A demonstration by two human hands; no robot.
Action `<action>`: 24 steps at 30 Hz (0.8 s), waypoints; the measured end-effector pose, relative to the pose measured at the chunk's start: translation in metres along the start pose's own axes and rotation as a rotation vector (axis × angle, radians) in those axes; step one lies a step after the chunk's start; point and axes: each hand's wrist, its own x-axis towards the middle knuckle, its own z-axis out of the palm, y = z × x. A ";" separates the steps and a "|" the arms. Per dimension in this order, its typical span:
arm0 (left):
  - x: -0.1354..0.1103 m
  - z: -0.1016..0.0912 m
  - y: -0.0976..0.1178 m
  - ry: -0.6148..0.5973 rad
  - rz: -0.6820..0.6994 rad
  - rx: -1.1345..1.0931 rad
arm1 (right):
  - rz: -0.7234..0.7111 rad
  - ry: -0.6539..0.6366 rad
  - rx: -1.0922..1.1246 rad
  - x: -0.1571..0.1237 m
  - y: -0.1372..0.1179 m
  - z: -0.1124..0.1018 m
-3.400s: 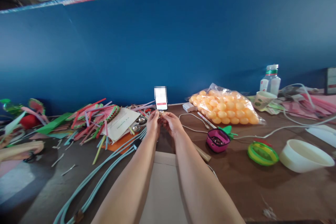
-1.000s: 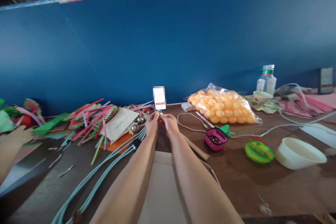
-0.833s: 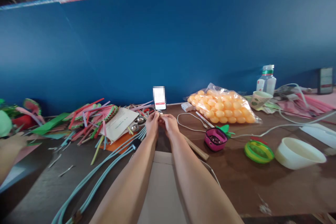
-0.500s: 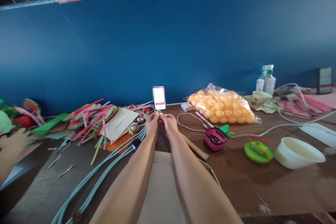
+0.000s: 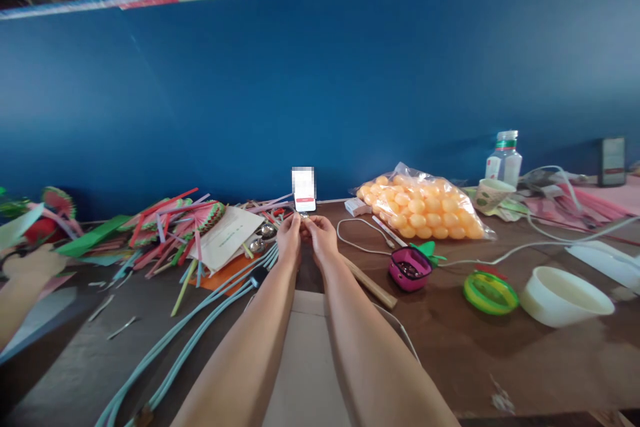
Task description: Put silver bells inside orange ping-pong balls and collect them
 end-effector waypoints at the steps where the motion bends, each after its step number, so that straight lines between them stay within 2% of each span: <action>1: 0.000 0.000 0.000 0.003 0.006 0.004 | -0.001 -0.006 -0.010 0.000 0.000 0.000; 6: -0.003 0.000 0.004 0.010 0.004 0.010 | 0.041 0.004 -0.024 0.000 -0.002 0.000; 12: -0.002 0.000 0.006 -0.005 0.046 0.037 | 0.111 -0.031 0.070 -0.002 -0.009 -0.001; 17: -0.002 -0.001 0.005 0.026 0.030 0.044 | 0.122 -0.038 0.103 -0.001 -0.008 -0.002; 24: -0.002 -0.002 0.004 -0.014 0.045 0.036 | 0.113 -0.032 0.084 -0.001 -0.007 -0.002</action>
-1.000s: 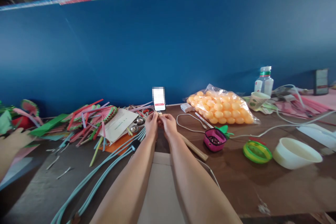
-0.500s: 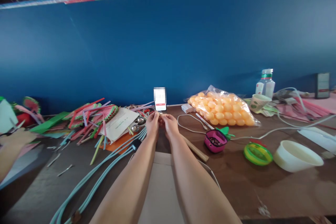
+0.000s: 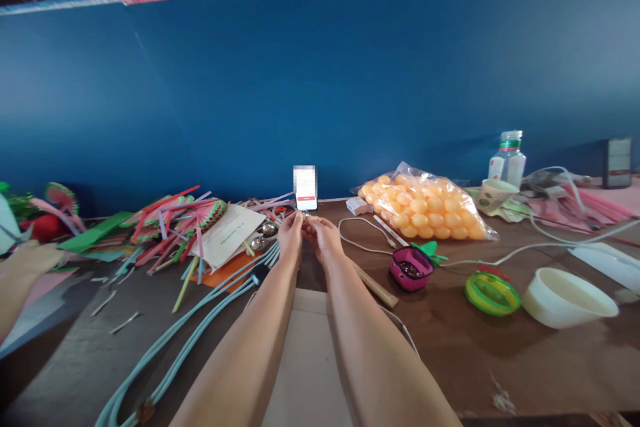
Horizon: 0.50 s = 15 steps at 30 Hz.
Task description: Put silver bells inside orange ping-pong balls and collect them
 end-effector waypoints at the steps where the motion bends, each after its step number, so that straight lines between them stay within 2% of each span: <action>1: 0.000 0.000 0.000 0.000 0.001 0.000 | -0.006 0.004 -0.011 0.000 0.000 0.000; 15: -0.006 0.001 0.008 0.005 -0.015 0.025 | -0.042 0.086 -0.083 -0.001 0.002 0.005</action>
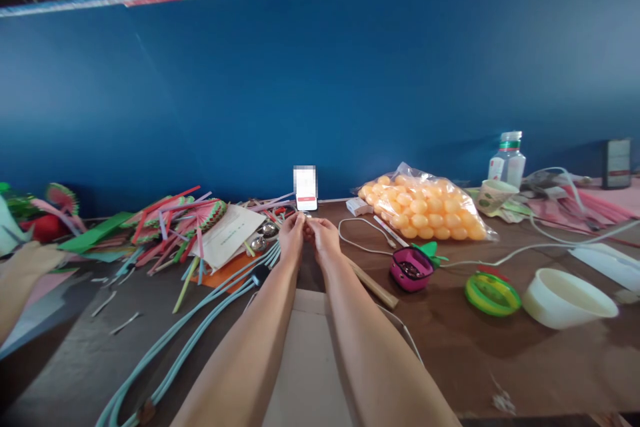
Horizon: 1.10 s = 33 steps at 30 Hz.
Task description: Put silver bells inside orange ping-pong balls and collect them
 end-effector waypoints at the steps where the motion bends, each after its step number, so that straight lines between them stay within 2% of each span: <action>1: 0.000 0.000 0.000 -0.001 -0.002 0.001 | -0.001 0.001 -0.002 0.000 0.000 0.000; 20: 0.001 0.001 -0.003 -0.025 0.000 -0.027 | -0.002 0.015 0.017 -0.002 0.001 0.001; 28: 0.003 0.002 -0.003 0.020 -0.187 -0.191 | 0.042 -0.052 0.121 -0.001 -0.002 -0.003; 33: 0.003 0.003 -0.001 0.057 -0.212 -0.228 | 0.069 -0.066 0.064 -0.001 -0.002 -0.005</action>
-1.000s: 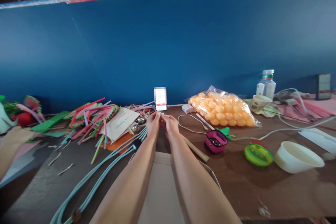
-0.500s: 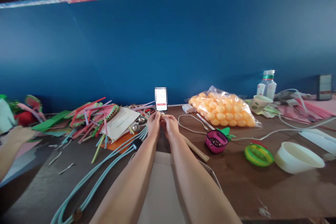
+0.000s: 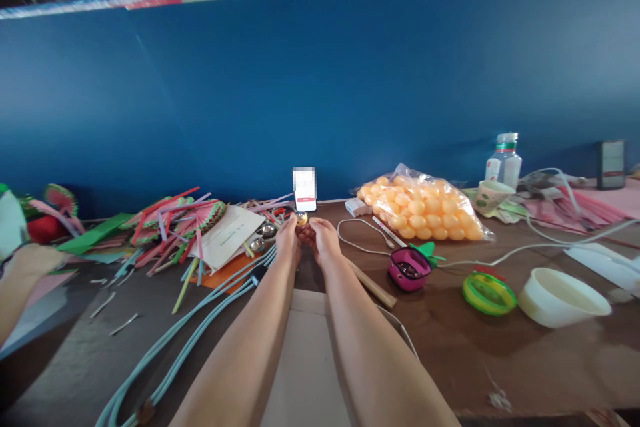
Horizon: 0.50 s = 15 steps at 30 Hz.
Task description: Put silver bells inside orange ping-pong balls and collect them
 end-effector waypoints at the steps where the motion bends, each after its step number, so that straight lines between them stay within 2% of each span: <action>1: 0.000 0.000 0.000 0.000 -0.001 -0.002 | 0.003 0.003 -0.009 0.000 0.000 0.000; 8: 0.000 -0.002 -0.002 -0.052 0.022 -0.008 | -0.010 0.058 -0.076 0.002 0.002 0.002; 15: -0.002 0.000 0.000 -0.049 0.063 0.050 | -0.034 0.042 -0.093 0.005 0.004 -0.001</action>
